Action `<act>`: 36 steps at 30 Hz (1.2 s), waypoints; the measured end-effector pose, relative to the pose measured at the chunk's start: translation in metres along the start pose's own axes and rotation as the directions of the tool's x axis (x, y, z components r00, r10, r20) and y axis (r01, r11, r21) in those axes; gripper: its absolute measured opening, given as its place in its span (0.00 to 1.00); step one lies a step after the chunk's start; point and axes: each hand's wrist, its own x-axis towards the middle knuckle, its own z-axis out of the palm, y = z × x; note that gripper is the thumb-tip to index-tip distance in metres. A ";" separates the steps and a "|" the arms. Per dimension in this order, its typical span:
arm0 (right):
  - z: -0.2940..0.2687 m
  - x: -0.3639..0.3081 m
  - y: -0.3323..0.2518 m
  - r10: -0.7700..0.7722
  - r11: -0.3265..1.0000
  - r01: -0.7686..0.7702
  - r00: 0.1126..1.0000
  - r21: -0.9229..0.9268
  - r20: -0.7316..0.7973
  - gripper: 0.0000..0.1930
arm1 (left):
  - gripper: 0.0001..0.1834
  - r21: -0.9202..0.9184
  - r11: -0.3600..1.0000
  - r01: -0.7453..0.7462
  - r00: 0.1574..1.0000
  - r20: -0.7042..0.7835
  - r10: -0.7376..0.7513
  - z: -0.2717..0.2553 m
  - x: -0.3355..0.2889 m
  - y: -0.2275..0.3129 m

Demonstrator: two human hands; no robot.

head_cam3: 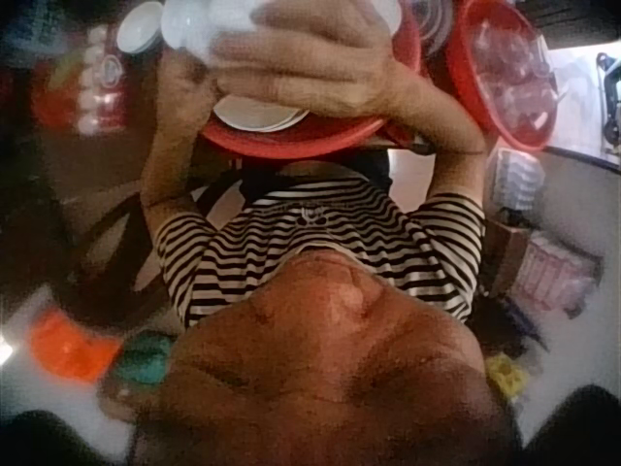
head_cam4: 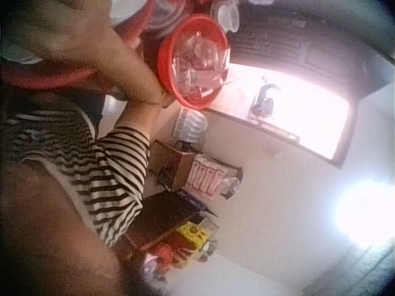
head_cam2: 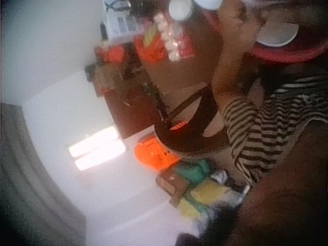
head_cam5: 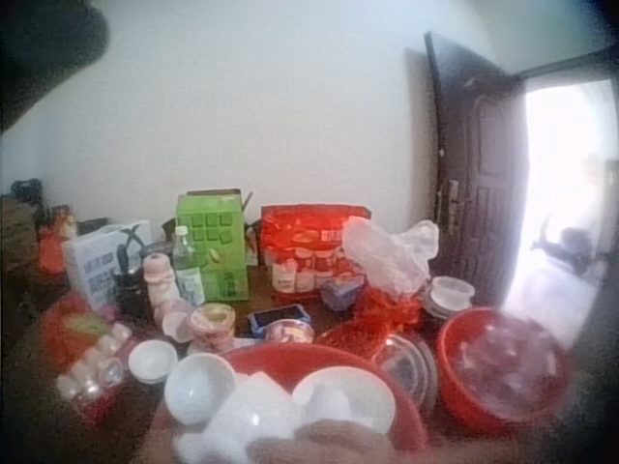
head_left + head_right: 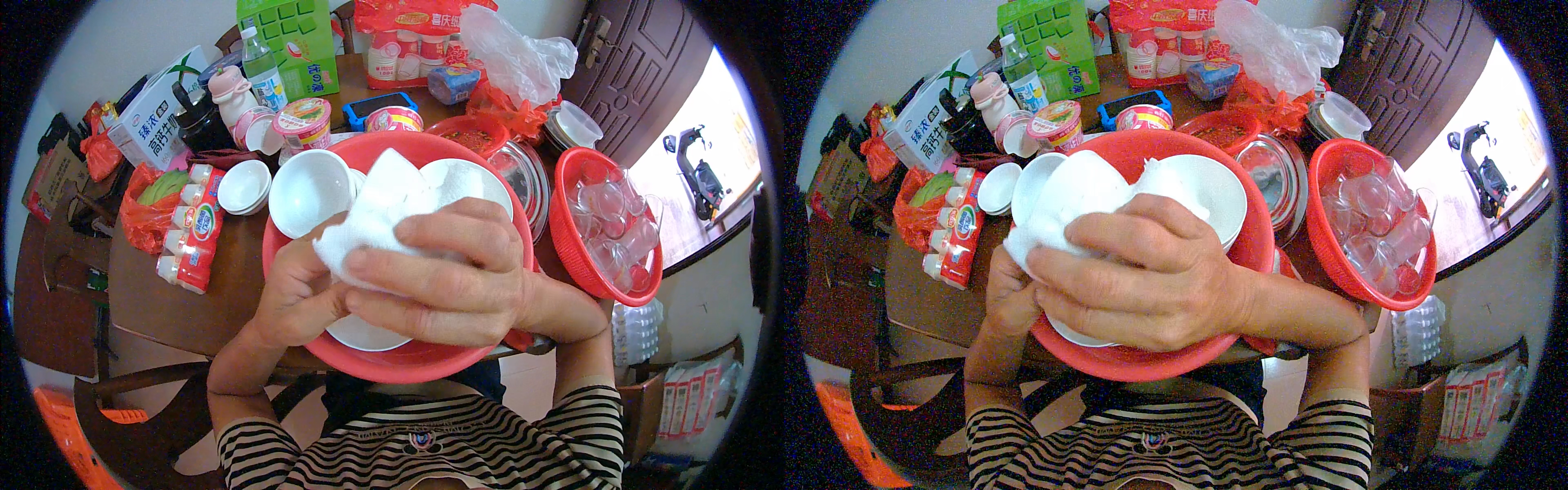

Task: The person wipes the interior and exterior surfaces of several small bowls one by one using a white cloth.

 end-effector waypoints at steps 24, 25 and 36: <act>0.004 0.000 0.003 0.006 0.998 -0.005 1.000 0.067 -0.025 0.14 | 0.24 0.081 0.997 0.001 1.000 -0.021 0.001 -0.001 -0.001 0.000; 0.000 0.001 0.005 0.049 0.995 -0.047 0.999 0.090 -0.021 0.14 | 0.23 0.160 0.987 -0.031 0.999 0.025 0.027 -0.004 0.001 0.001; -0.004 0.001 0.030 0.432 0.755 -0.428 0.895 0.498 0.114 0.17 | 0.23 0.098 0.995 0.020 0.998 0.054 -0.025 0.001 0.004 0.010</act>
